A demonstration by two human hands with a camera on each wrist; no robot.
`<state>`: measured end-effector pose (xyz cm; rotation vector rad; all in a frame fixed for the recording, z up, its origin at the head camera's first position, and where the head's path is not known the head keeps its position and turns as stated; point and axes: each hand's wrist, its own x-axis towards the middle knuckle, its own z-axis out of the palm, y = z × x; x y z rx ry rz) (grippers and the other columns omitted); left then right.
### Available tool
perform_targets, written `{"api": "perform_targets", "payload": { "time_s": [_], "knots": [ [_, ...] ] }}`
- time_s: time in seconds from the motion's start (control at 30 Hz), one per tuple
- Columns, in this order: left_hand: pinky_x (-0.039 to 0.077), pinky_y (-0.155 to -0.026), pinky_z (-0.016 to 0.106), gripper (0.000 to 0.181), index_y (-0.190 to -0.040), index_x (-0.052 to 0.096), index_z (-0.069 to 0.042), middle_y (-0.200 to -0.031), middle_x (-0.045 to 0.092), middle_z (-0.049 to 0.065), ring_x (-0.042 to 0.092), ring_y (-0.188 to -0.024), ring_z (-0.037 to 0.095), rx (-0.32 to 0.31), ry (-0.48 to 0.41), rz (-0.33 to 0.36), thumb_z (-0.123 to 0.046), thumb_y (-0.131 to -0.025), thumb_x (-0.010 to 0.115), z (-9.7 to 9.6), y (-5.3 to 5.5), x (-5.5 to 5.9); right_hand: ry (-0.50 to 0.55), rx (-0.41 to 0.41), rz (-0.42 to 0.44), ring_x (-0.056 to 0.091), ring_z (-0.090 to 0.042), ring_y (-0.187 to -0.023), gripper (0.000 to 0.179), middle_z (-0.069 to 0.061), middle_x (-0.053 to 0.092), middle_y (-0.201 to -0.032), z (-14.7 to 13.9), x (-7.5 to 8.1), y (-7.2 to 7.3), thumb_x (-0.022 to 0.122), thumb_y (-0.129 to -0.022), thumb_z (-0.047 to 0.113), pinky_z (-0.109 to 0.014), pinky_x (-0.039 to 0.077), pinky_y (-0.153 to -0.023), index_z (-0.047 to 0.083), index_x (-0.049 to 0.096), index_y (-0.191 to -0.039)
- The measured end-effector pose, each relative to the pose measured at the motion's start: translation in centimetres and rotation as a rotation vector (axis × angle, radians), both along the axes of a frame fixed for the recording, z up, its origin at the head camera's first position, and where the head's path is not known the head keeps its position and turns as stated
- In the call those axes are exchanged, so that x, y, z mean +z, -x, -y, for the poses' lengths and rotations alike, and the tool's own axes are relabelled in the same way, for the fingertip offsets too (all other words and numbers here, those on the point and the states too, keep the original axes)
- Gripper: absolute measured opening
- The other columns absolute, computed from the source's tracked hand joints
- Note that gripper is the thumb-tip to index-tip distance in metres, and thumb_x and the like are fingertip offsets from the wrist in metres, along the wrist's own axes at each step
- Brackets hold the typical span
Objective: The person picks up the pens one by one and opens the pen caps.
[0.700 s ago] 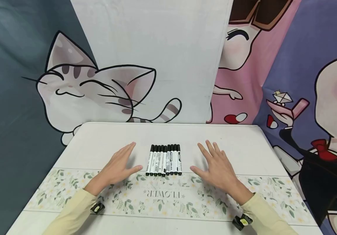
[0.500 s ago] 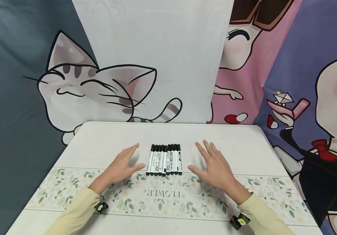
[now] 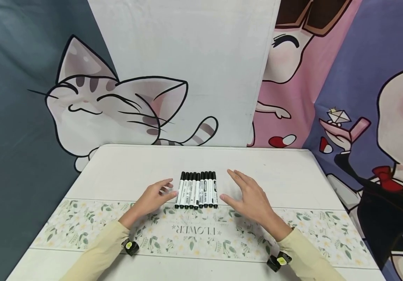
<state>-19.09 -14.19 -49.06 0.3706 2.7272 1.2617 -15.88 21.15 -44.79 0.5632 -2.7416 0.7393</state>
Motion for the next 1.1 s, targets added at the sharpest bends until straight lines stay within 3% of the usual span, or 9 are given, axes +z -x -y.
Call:
{"api": "perform_targets", "payload": {
  "time_s": [0.3, 0.63, 0.87, 1.1],
  "knots": [
    [0.055, -0.088, 0.041, 0.069, -0.145, 0.054, 0.000, -0.119, 0.068, 0.007, 0.065, -0.103, 0.019, 0.034, -0.014, 0.076, -0.044, -0.095, 0.073, -0.5, 0.7, -1.5, 0.067, 0.003, 0.025, 0.052, -0.041, -0.133, 0.076, -0.017, 0.055, -0.147, 0.7, -0.1, 0.5, 0.075, -0.090, 0.051, -0.067, 0.043, -0.100, 0.025, 0.046, -0.155],
    [0.054, -0.082, 0.040, 0.064, -0.140, 0.060, -0.003, -0.112, 0.067, 0.004, 0.064, -0.095, 0.017, 0.029, -0.014, 0.132, -0.041, -0.092, 0.076, -1.0, 1.2, -1.9, 0.157, 0.066, 0.029, 0.062, -0.030, -0.119, 0.070, -0.010, 0.061, -0.140, 1.3, -0.2, 1.0, 0.078, -0.090, 0.044, -0.049, 0.057, -0.089, 0.021, 0.053, -0.151],
    [0.053, -0.082, 0.039, 0.064, -0.139, 0.061, -0.002, -0.111, 0.066, 0.005, 0.061, -0.091, 0.017, 0.032, 0.010, 0.143, -0.039, -0.090, 0.079, -1.4, 1.3, -1.8, 0.198, 0.102, 0.058, 0.062, -0.026, -0.115, 0.071, -0.006, 0.063, -0.137, 1.6, -0.3, 1.4, 0.081, -0.088, 0.041, -0.043, 0.058, -0.087, 0.022, 0.054, -0.150],
    [0.050, -0.073, 0.034, 0.060, -0.134, 0.063, 0.000, -0.106, 0.064, 0.004, 0.057, -0.083, 0.016, 0.037, 0.023, 0.118, -0.033, -0.088, 0.082, -1.7, 1.6, -2.2, 0.210, 0.118, 0.065, 0.063, -0.026, -0.115, 0.074, -0.007, 0.063, -0.137, 2.0, -0.1, 1.7, 0.084, -0.085, 0.042, -0.044, 0.058, -0.087, 0.022, 0.055, -0.149]
  ]
}}
